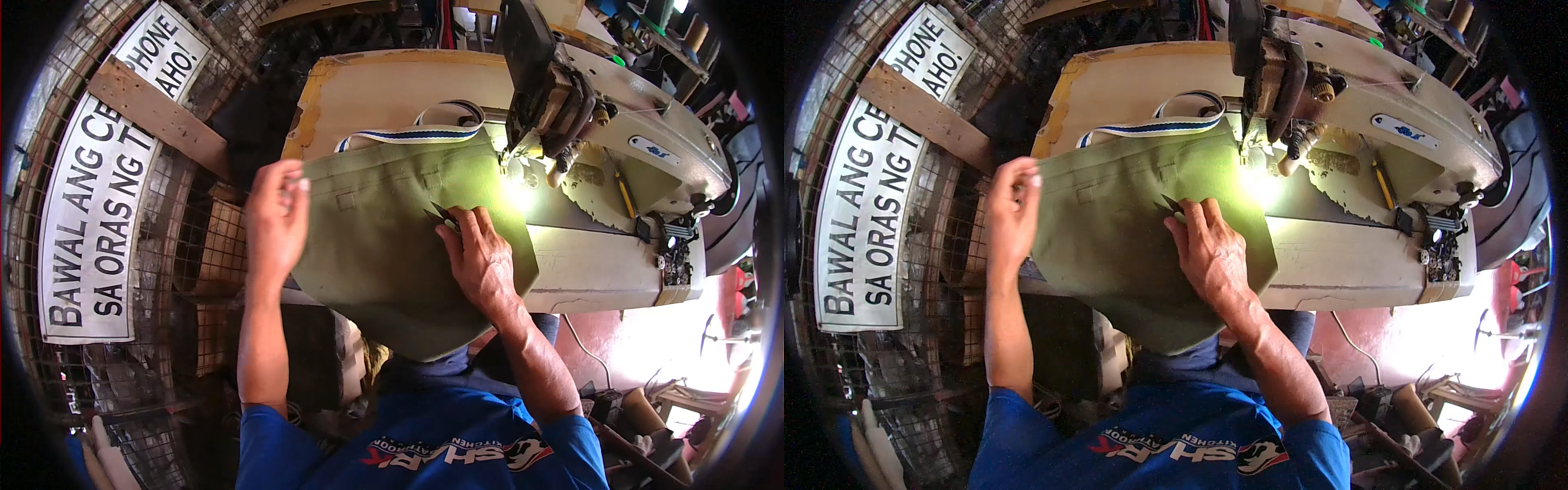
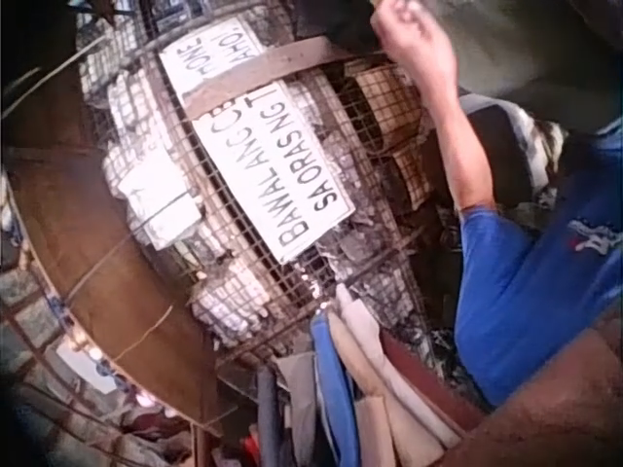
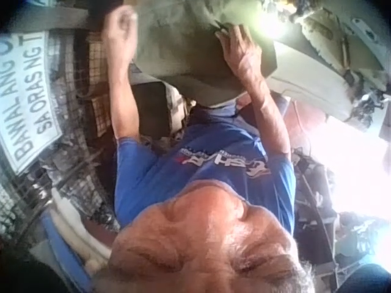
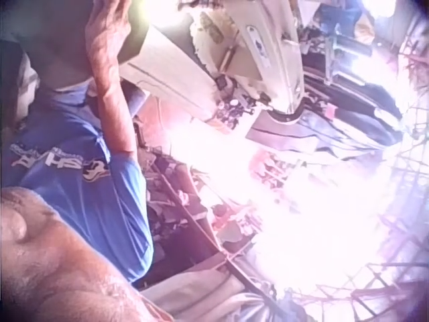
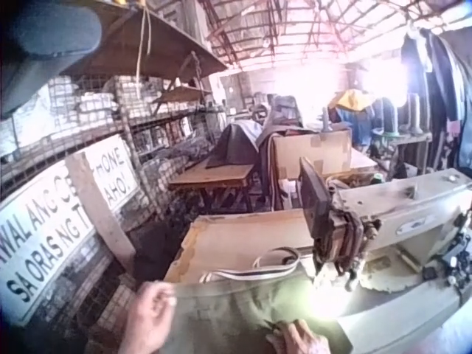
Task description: Sewing a webbing strap onto a green fabric bag using a sewing machine.
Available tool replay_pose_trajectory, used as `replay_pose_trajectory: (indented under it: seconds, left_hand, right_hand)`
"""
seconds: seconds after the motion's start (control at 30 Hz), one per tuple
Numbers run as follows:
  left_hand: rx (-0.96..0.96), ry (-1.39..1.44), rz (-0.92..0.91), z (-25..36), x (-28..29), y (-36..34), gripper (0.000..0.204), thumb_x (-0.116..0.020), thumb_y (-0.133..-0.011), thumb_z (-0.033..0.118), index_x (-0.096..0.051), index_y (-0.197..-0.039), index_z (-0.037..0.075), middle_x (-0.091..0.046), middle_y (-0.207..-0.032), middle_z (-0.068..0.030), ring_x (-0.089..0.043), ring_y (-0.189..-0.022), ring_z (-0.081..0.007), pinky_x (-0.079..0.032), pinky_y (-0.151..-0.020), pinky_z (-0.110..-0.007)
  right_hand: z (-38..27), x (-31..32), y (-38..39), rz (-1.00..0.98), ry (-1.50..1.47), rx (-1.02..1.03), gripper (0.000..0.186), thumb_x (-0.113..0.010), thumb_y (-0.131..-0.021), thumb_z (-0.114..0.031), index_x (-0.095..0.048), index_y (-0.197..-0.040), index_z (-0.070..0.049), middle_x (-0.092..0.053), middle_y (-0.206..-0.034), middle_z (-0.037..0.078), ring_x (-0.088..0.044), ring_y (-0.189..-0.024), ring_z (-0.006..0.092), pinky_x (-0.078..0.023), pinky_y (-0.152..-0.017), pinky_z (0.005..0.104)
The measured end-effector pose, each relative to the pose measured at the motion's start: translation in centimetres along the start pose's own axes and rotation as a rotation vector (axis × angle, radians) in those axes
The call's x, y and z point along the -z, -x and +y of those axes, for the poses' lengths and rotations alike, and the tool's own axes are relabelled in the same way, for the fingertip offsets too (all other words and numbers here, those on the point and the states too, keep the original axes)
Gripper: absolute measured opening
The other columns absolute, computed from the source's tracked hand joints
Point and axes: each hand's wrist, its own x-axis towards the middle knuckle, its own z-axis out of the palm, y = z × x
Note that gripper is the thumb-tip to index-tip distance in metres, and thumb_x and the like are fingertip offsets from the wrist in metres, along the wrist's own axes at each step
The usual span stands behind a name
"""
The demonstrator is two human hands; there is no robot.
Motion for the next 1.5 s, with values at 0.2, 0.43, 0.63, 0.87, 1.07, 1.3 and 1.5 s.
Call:
replay_pose_trajectory:
  seconds: [0.2,0.43,0.63,0.87,1.07,1.3,1.5]
  left_hand:
    - [-0.158,-0.009,-0.368,4.3,-10.2,-3.4,0.02,-0.066,-0.092,0.012,-0.068,-0.108,0.0,-0.064,-0.1,-0.0137,-0.065,-0.089,-0.0278,-0.053,-0.078,-0.035]
    - [-0.243,-0.298,-0.091,4.7,-18.6,-3.1,0.019,-0.071,-0.085,0.021,-0.064,-0.088,0.004,-0.058,-0.091,-0.014,-0.058,-0.092,-0.0336,-0.051,-0.082,-0.044]
    - [-0.158,-0.001,-0.162,3.0,-17.6,-4.0,0.015,-0.066,-0.092,0.017,-0.064,-0.092,0.003,-0.062,-0.084,-0.0086,-0.061,-0.078,-0.0279,-0.05,-0.073,-0.039]
    - [0.285,0.731,-0.402,2.0,-14.7,-5.4,0.02,-0.061,-0.1,0.025,-0.064,-0.097,0.005,-0.063,-0.085,0.0013,-0.054,-0.081,-0.0076,-0.045,-0.079,-0.024]
    - [0.292,0.847,-0.452,1.2,-15.4,-5.1,0.017,-0.059,-0.101,0.021,-0.062,-0.094,0.006,-0.062,-0.084,0.0006,-0.055,-0.082,-0.008,-0.045,-0.08,-0.024]
    - [0.317,0.925,-0.128,2.0,-13.2,-6.1,0.011,-0.056,-0.101,0.015,-0.06,-0.1,0.004,-0.055,-0.076,0.0021,-0.049,-0.068,-0.0076,-0.044,-0.066,-0.025]
    - [-0.174,-0.198,-0.375,1.1,-9.1,-2.2,0.019,-0.065,-0.091,0.009,-0.064,-0.108,0.002,-0.061,-0.083,-0.0111,-0.063,-0.08,-0.0274,-0.051,-0.073,-0.04]
  right_hand:
    - [-0.1,1.1,-0.1,0.154,-0.321,-0.108,0.029,-0.061,-0.097,-0.019,-0.057,-0.12,-0.002,-0.062,-0.103,0.022,-0.064,-0.09,0.0398,-0.052,-0.078,0.0436]
    - [1.1,1.4,0.1,0.256,-0.592,-0.329,0.032,-0.054,-0.103,-0.025,-0.057,-0.118,0.003,-0.066,-0.095,0.017,-0.064,-0.085,0.0233,-0.05,-0.079,0.036]
    - [0.7,1.7,-0.6,0.156,-0.62,-0.407,0.032,-0.061,-0.099,-0.024,-0.057,-0.116,0.002,-0.067,-0.095,0.018,-0.064,-0.082,0.0269,-0.051,-0.075,0.0375]
    - [0.6,0.4,-3.8,0.099,-0.056,-0.054,0.024,-0.064,-0.093,-0.023,-0.057,-0.104,-0.003,-0.061,-0.095,0.02,-0.062,-0.084,0.0412,-0.049,-0.071,0.0496]
    - [0.9,-2.2,-6.0,0.187,0.103,-0.03,0.017,-0.065,-0.093,-0.015,-0.057,-0.098,-0.001,-0.061,-0.091,0.019,-0.06,-0.08,0.0402,-0.048,-0.071,0.0487]
    - [1.0,-2.5,-5.5,0.165,0.108,-0.036,0.016,-0.064,-0.092,-0.012,-0.056,-0.102,-0.002,-0.06,-0.095,0.019,-0.06,-0.081,0.0405,-0.048,-0.071,0.0484]
    - [0.8,-2.4,-5.1,0.338,0.085,0.122,0.019,-0.064,-0.093,-0.018,-0.057,-0.104,-0.004,-0.057,-0.093,0.017,-0.062,-0.075,0.0388,-0.051,-0.063,0.0462]
